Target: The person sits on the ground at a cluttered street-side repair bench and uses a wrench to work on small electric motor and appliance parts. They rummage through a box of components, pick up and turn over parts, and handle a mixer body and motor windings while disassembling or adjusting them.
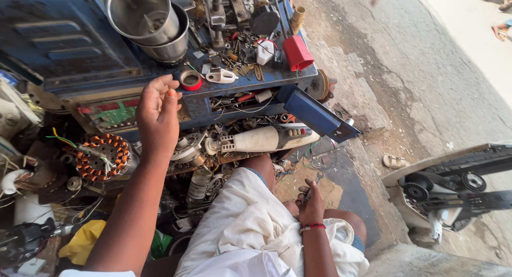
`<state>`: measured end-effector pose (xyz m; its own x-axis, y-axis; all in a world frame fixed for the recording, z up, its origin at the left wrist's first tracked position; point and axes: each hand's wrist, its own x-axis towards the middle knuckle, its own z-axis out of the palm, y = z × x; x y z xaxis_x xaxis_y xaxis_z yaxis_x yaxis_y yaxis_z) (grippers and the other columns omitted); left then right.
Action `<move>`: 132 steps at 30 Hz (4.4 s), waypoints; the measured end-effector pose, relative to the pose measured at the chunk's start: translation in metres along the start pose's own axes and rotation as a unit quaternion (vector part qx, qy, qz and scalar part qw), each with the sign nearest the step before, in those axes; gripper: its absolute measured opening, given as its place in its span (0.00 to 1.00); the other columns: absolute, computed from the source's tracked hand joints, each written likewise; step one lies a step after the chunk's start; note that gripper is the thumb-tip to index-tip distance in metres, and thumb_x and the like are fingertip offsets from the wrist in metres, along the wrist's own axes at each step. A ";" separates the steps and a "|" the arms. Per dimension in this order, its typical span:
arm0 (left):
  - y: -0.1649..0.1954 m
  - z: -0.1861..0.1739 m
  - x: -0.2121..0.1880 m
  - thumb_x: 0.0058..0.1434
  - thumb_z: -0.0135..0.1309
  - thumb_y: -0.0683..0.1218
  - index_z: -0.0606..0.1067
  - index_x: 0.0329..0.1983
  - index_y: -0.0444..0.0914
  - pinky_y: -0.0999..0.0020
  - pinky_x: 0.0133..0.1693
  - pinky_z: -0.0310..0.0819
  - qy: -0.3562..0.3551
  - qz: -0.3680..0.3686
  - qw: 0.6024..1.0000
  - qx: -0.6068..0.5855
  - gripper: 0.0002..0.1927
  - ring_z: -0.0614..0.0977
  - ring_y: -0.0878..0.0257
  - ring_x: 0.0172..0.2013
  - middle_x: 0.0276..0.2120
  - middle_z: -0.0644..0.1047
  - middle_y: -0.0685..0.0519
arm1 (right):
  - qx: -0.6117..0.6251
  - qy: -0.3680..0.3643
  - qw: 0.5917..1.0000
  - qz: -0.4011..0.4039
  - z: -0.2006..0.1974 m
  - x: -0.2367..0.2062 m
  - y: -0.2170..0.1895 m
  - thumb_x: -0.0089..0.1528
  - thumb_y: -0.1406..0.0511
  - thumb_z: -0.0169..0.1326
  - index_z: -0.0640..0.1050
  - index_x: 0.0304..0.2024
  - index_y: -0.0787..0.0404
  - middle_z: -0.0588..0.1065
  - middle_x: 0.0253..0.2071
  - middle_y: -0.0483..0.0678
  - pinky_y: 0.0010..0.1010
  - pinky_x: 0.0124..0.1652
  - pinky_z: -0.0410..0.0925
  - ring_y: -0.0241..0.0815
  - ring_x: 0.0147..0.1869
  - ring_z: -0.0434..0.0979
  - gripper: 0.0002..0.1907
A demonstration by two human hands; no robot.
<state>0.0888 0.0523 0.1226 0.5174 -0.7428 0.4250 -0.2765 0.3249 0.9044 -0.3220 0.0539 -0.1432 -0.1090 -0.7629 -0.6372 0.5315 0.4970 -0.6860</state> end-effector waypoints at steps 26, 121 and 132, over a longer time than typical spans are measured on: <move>-0.151 0.119 0.009 0.57 0.51 0.42 0.77 0.59 0.43 0.37 0.66 0.50 -0.330 -0.012 0.782 0.529 0.25 0.60 0.36 0.68 0.68 0.63 0.39 | 0.017 -0.056 0.997 -0.049 -0.008 -0.001 0.017 0.70 0.56 0.48 0.77 0.53 0.62 0.75 0.29 0.44 0.27 0.22 0.62 0.33 0.22 0.70 0.18; -0.060 0.090 0.154 0.58 0.61 0.46 0.71 0.53 0.33 0.54 0.33 0.82 -0.194 -0.023 0.657 0.728 0.22 0.86 0.48 0.40 0.40 0.82 0.41 | 0.040 -0.061 0.997 -0.030 -0.002 0.008 0.012 0.68 0.59 0.51 0.77 0.50 0.60 0.75 0.28 0.43 0.26 0.22 0.60 0.32 0.21 0.68 0.14; -0.076 0.080 0.156 0.60 0.57 0.44 0.74 0.48 0.33 0.54 0.36 0.82 -0.172 0.015 0.682 0.711 0.15 0.86 0.48 0.41 0.39 0.83 0.40 | 0.037 -0.061 0.997 -0.029 -0.001 0.007 0.009 0.68 0.59 0.51 0.77 0.51 0.60 0.75 0.28 0.42 0.26 0.22 0.60 0.32 0.21 0.68 0.15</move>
<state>0.1263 -0.1352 0.1171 0.3408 -0.9214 0.1869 -0.9152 -0.3706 -0.1581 -0.3186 0.0534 -0.1539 -0.0411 -0.8364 -0.5466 0.5880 0.4221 -0.6900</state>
